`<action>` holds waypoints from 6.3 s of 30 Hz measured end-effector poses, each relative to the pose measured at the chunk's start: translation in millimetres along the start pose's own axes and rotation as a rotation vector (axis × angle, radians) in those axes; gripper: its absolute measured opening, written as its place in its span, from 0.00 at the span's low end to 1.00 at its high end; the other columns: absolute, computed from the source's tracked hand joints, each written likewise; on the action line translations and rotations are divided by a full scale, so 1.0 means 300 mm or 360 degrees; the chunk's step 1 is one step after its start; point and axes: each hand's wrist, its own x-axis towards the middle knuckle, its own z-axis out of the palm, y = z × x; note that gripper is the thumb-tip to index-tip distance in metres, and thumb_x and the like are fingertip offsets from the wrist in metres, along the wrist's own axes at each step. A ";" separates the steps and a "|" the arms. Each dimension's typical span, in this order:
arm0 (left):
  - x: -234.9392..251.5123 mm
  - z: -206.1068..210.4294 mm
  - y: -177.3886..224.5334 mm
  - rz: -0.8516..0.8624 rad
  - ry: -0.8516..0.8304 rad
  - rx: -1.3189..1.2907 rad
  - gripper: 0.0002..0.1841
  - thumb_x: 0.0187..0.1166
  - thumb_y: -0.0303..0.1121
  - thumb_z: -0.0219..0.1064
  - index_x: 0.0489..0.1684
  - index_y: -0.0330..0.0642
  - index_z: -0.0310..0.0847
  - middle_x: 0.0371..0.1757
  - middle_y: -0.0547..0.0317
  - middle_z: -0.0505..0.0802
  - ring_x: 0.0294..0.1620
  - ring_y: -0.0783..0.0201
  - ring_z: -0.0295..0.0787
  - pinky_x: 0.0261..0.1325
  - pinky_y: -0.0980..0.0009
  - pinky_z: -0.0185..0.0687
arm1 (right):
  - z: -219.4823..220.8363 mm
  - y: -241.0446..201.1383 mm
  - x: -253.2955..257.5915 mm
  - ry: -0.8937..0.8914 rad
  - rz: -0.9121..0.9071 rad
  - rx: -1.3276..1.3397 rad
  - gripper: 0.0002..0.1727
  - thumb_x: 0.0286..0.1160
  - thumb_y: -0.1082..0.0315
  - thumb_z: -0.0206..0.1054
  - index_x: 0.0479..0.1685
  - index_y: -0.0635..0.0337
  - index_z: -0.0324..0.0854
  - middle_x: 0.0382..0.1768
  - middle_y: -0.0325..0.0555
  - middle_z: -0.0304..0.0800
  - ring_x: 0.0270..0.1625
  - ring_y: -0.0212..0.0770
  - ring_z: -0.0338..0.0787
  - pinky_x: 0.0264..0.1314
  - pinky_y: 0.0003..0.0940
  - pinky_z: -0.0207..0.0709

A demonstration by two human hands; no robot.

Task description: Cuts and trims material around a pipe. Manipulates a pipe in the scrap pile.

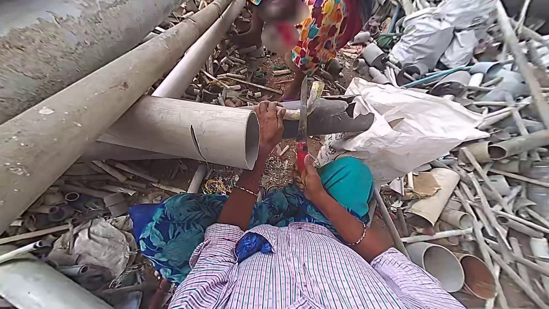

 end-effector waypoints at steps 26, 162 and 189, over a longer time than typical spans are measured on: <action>-0.053 -0.014 0.014 0.0116 0.0044 -0.0007 0.21 0.94 0.37 0.50 0.68 0.27 0.78 0.73 0.27 0.80 0.81 0.28 0.68 0.86 0.35 0.47 | -0.003 -0.059 -0.099 -0.0048 -0.0837 0.0092 0.32 0.74 0.25 0.51 0.31 0.45 0.74 0.15 0.21 0.74 0.12 0.17 0.68 0.15 0.13 0.62; 0.230 -0.010 -0.007 -0.0179 -0.0409 -0.0102 0.24 0.96 0.39 0.46 0.46 0.29 0.87 0.52 0.37 0.90 0.58 0.41 0.86 0.64 0.40 0.73 | -0.214 -0.132 0.225 0.0242 -0.1035 -0.1237 0.22 0.89 0.62 0.49 0.59 0.79 0.71 0.20 0.41 0.75 0.19 0.32 0.77 0.28 0.32 0.78; 0.042 -0.008 0.050 0.0746 0.0002 0.0128 0.19 0.87 0.40 0.59 0.59 0.32 0.86 0.49 0.39 0.92 0.52 0.40 0.89 0.60 0.45 0.79 | -0.193 -0.264 0.088 0.0077 -0.1041 -0.0644 0.13 0.92 0.64 0.43 0.55 0.63 0.67 0.20 0.25 0.73 0.15 0.19 0.75 0.19 0.16 0.76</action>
